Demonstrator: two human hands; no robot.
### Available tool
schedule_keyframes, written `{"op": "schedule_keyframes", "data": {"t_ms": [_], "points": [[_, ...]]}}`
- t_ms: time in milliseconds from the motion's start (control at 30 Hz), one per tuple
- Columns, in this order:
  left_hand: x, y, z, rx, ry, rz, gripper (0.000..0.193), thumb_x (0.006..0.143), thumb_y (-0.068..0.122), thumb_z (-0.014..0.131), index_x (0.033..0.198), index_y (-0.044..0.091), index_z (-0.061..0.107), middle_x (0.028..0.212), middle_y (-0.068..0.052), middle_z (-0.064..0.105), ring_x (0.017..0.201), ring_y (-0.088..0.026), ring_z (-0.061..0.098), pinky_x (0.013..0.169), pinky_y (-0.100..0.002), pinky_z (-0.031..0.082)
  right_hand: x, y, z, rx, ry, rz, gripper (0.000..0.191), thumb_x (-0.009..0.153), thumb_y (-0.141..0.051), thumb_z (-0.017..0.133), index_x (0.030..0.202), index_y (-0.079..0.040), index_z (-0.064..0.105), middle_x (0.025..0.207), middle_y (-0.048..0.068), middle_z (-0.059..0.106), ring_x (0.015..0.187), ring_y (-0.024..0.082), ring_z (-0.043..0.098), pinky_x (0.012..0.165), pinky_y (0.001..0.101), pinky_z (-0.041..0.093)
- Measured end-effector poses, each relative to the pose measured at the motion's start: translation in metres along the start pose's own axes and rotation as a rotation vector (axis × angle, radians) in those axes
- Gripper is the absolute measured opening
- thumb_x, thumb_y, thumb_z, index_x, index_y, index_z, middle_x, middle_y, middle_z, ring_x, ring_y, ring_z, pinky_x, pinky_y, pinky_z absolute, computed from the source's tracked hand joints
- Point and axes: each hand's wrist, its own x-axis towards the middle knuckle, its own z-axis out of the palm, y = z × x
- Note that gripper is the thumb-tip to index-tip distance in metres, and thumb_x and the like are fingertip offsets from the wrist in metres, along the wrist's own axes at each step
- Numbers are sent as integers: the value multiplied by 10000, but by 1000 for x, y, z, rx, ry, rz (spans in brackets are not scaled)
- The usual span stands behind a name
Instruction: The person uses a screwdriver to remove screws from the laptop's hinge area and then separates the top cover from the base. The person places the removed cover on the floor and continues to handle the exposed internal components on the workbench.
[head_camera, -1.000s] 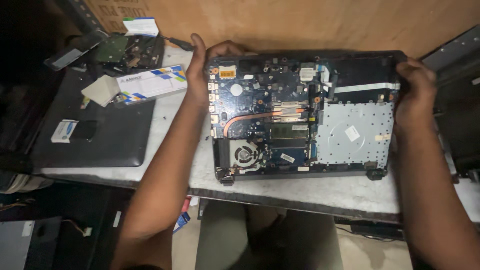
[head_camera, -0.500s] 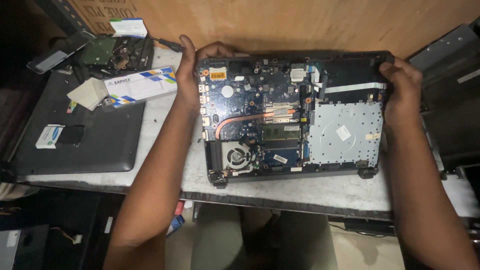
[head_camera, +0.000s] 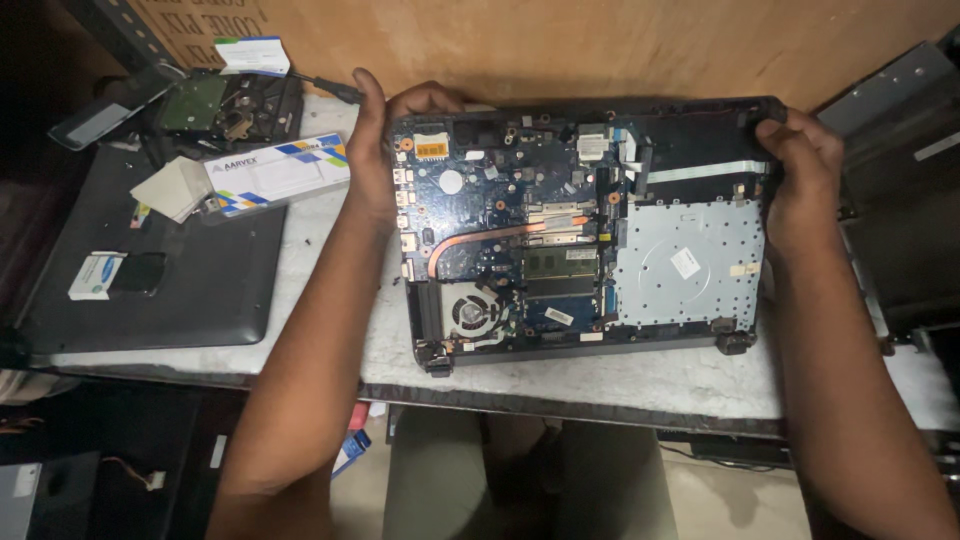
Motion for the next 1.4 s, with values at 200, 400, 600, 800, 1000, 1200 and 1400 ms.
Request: {"op": "schedule_keyframes", "data": {"t_ms": [200, 400, 600, 800, 1000, 1200, 1400], "points": [[0, 2, 1, 53, 21, 5, 912, 987, 776, 225, 1063, -27, 649, 986, -130, 701, 903, -199, 683, 855, -324, 572, 3, 2, -4, -8, -22, -23, 169, 1019, -97, 546, 986, 9, 674, 897, -15, 634, 832, 69, 553, 812, 216, 431], [0, 3, 4, 54, -12, 18, 887, 999, 764, 214, 1047, -10, 644, 982, -143, 712, 895, -206, 692, 851, -329, 575, 0, 5, -1, -14, -25, -4, 196, 1061, -134, 558, 967, 1, 663, 869, -20, 625, 779, 65, 536, 760, 215, 413], [1, 2, 4, 28, 1, 6, 884, 996, 759, 208, 1047, -4, 651, 966, -137, 711, 887, -203, 695, 837, -324, 576, -1, -2, 5, 15, 2, 45, 179, 1026, -125, 549, 975, -9, 676, 857, -5, 646, 746, 82, 559, 765, 235, 439], [2, 2, 2, 76, 0, 24, 901, 1009, 771, 208, 1049, -11, 652, 947, -125, 701, 872, -188, 684, 819, -309, 566, -1, -1, 0, 13, 16, 56, 178, 1016, -116, 548, 1001, -10, 690, 859, 7, 654, 730, 89, 564, 745, 236, 442], [1, 5, 8, 46, 11, 4, 887, 985, 760, 228, 1045, -20, 647, 1003, -145, 722, 920, -206, 695, 874, -327, 578, 2, 17, -11, 12, 11, 5, 201, 979, -98, 533, 1018, 8, 699, 886, 20, 653, 773, 109, 575, 780, 241, 463], [3, 4, 9, 11, 22, -5, 885, 985, 751, 229, 1038, -25, 650, 1011, -140, 724, 918, -196, 688, 873, -316, 566, 7, 25, -25, 2, -51, -87, 206, 1003, -94, 557, 1085, 28, 702, 1028, 38, 685, 932, 121, 585, 914, 228, 453], [4, 2, 6, 67, -22, 19, 897, 1019, 752, 215, 1049, -27, 660, 962, -114, 698, 887, -176, 671, 836, -302, 549, 3, 31, -19, 6, 68, -54, 215, 990, -109, 588, 1134, 0, 704, 1084, 32, 701, 1020, 127, 630, 1007, 249, 500]]}}
